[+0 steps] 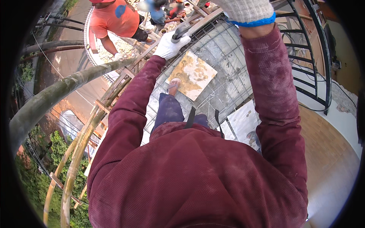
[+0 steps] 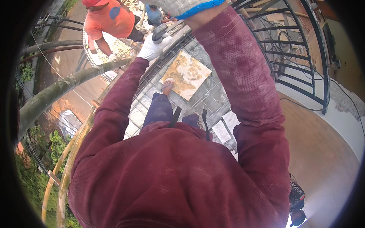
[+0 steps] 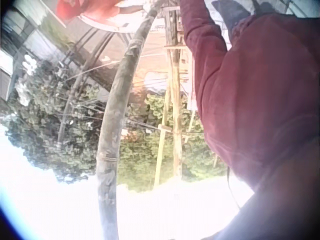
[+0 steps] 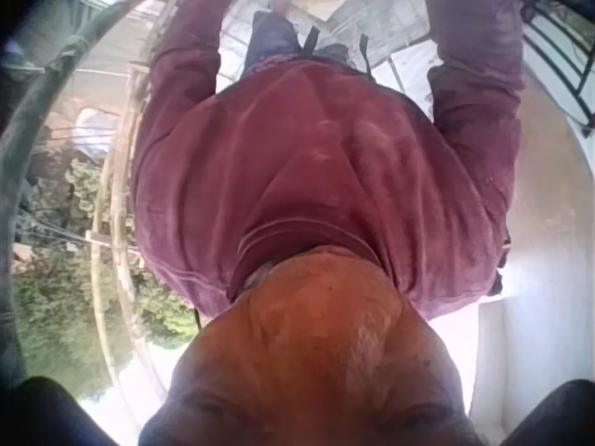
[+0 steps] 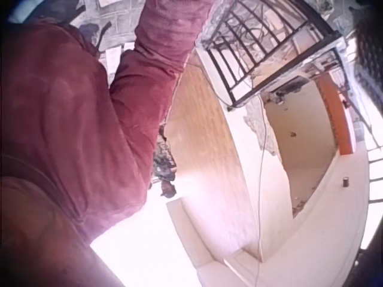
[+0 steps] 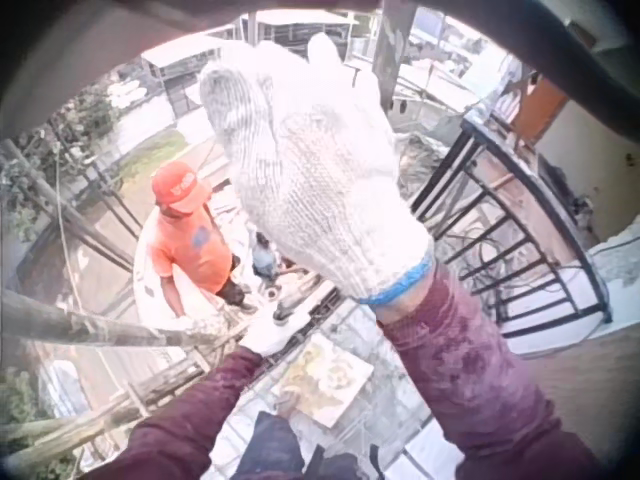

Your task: The person uses a long metal screed bar to level wet concrete on a rebar-reinforced slab. They repeatedly pull and push the bar across the surface to smooth the material while standing on the grid.

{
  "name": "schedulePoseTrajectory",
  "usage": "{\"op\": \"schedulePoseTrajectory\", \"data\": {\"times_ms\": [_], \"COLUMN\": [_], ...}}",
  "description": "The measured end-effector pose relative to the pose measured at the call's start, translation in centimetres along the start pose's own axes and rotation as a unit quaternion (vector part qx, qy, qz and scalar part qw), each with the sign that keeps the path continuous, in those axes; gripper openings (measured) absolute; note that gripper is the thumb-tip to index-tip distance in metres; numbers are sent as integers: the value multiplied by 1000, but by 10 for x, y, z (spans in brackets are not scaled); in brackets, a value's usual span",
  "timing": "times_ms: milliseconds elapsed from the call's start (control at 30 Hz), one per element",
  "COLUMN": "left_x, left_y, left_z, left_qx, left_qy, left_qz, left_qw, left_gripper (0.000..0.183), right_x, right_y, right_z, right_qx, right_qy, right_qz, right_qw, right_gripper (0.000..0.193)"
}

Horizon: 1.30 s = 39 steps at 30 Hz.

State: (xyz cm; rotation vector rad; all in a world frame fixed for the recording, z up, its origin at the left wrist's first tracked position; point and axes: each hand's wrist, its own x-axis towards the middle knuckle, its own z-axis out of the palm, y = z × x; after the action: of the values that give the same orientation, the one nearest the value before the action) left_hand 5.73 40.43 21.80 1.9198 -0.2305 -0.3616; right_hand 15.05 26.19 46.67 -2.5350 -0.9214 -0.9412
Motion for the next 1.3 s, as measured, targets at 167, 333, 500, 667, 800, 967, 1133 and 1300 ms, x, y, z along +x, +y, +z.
{"op": "schedulePoseTrajectory", "data": {"times_ms": [167, 333, 500, 667, 800, 967, 1133, 1300], "left_x": [7, -12, -14, -66, -110, -114, -78, -77], "left_y": [-22, -39, -46, -60, -69, -42, -69, 35], "left_z": [39, 14, 20, 39, 49, 86, 146, 141], "left_qx": [205, 208, 137, -33, -226, -739, -807, -868], "left_qy": [0, -27, -40, -49, -91, -59, 129, 258], "left_qz": [127, 67, 16, -101, -188, -336, -323, -272], "left_qw": [970, 975, 990, 993, 951, 581, 478, 326], "left_gripper": [49, 53, 56, 59, 61, 47, 34, 29], "right_x": [-98, -89, -101, -122, -158, -162, -164, -162], "right_y": [-41, -57, -73, -107, -133, -134, -94, -64], "right_z": [77, 46, 51, 27, 19, -15, -9, -24], "right_qx": [87, 112, 92, 117, 188, 158, 212, 213], "right_qy": [-174, -406, -445, -469, -463, -579, -623, -710], "right_qz": [165, 297, 295, 262, 212, 141, 124, 164], "right_qw": [967, 857, 841, 835, 840, 787, 743, 651], "right_gripper": [46, 52, 47, 28, 26, 58, 50, 62]}}
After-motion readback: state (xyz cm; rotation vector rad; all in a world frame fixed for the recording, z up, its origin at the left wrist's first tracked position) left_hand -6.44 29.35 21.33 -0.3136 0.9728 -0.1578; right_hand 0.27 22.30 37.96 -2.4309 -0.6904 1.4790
